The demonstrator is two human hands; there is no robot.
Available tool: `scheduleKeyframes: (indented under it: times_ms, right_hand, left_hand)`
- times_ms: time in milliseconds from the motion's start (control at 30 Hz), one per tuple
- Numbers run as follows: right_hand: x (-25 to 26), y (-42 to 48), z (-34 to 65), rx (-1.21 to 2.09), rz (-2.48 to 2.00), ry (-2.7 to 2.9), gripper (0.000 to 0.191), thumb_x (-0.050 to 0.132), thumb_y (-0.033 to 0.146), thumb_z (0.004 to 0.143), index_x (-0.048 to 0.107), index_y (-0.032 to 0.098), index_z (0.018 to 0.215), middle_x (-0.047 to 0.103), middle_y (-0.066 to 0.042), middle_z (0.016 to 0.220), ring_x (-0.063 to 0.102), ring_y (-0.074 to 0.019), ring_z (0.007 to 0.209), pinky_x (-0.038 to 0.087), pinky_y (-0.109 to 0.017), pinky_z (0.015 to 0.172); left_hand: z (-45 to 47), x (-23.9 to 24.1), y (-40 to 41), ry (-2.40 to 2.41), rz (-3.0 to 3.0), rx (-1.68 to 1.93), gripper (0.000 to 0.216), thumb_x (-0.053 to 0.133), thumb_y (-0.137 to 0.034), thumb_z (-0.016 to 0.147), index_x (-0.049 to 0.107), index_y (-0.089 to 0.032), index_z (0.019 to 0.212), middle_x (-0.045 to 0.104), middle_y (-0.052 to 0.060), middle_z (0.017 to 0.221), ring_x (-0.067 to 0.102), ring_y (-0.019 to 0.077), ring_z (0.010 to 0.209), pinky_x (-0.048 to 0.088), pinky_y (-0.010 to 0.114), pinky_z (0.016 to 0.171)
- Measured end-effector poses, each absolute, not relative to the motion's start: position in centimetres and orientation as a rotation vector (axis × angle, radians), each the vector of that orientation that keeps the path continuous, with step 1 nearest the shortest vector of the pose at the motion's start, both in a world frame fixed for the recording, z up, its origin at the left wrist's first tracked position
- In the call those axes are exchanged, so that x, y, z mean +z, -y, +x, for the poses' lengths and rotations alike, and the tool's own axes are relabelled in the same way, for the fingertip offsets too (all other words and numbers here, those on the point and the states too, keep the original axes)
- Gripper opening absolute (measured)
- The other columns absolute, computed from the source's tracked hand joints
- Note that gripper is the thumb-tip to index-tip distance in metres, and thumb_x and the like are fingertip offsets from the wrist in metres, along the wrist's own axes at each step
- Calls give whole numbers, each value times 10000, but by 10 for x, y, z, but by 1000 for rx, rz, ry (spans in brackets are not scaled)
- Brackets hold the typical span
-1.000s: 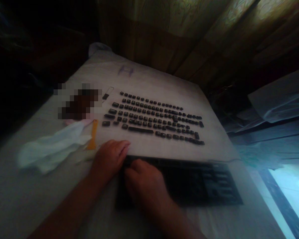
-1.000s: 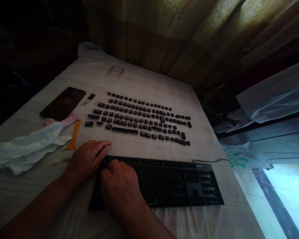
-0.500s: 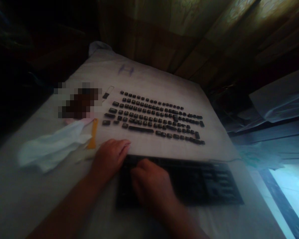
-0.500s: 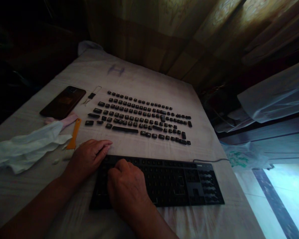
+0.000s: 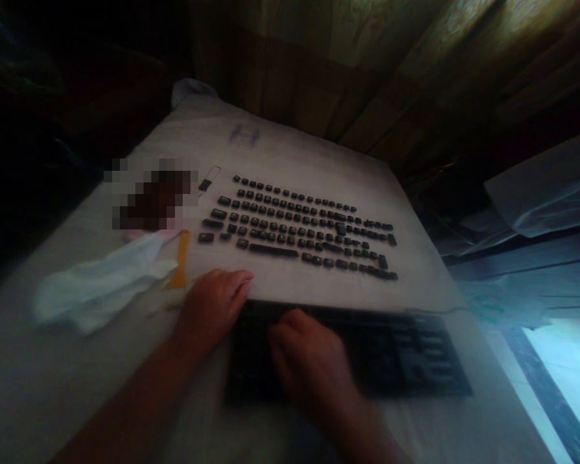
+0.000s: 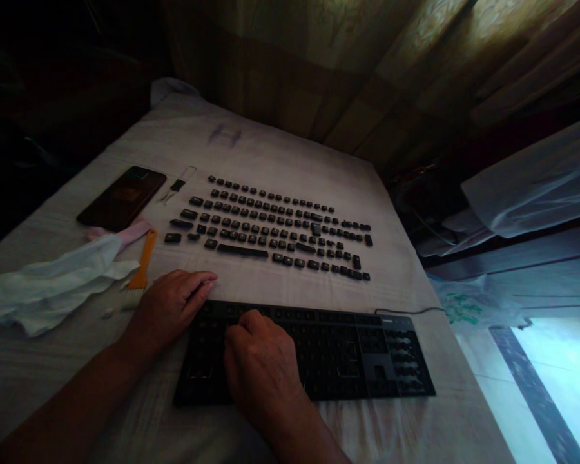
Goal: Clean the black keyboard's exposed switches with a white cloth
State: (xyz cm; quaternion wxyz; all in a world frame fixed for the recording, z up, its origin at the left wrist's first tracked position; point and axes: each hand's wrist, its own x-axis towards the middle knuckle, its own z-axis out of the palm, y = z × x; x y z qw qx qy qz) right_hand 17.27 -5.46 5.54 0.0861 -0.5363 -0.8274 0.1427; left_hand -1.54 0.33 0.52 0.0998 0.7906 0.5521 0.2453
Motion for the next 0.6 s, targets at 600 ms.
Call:
scheduleKeyframes:
  times_ms: [600]
  right_hand:
    - [55,60,200,452,-1668,2392,187,534,121,873,679,210,797,627,-29,841,591,-154,701,399,-262,616]
  left_hand:
    - [-17,6,-3,-1621,2294,718,341,415,-318,983,705,-153,1053,750,101,930,677,277,862,532,437,792]
